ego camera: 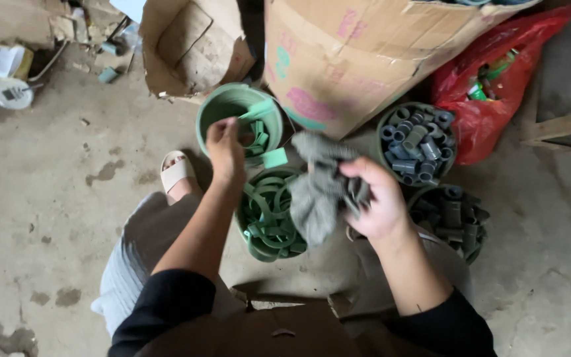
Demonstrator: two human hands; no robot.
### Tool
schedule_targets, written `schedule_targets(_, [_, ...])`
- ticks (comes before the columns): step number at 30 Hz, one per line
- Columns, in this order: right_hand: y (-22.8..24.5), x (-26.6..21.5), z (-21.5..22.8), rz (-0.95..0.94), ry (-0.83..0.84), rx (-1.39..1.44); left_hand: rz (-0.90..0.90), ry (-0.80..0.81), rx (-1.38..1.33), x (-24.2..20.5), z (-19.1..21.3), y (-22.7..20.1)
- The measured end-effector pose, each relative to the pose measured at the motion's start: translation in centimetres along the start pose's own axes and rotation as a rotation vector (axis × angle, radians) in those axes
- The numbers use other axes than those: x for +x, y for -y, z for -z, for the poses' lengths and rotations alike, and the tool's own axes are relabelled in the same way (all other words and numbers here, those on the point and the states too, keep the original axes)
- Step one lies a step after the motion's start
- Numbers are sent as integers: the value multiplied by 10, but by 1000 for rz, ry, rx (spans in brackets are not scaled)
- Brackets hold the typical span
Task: Cleaning green plastic hardware parts with a cloth and sorting them into buckets
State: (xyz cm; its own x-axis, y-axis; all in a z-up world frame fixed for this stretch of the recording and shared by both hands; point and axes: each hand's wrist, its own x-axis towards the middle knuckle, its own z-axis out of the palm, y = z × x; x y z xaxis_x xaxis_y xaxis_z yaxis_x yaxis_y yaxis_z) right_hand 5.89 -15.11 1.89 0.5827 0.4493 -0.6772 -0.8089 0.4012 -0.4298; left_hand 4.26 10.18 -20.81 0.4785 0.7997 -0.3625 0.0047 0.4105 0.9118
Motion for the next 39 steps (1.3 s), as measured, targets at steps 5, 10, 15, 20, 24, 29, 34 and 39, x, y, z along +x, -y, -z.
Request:
schedule_targets(5, [4, 28, 13, 200, 92, 46, -416, 83, 393, 0, 4, -28])
schedule_targets(10, [15, 5, -16, 481, 206, -273, -192, 455, 356, -77, -34, -94])
schedule_targets(15, [1, 25, 5, 601, 216, -429, 237, 856, 88, -162, -46, -144])
schedule_targets(20, [2, -4, -21, 595, 197, -381, 353, 752, -331, -149, -43, -135])
schedule_targets(24, [10, 17, -1, 508, 120, -345, 301, 769, -465, -144, -35, -152])
schedule_targets(29, [7, -6, -27, 391, 232, -423, 311, 772, -525, -147, -34, -157])
schedule_targets(34, [6, -1, -21, 529, 334, -341, 484, 800, -506, -174, -38, -182])
schedule_targets(39, [7, -18, -47, 149, 524, -317, 502, 879, 239, -175, -35, -125])
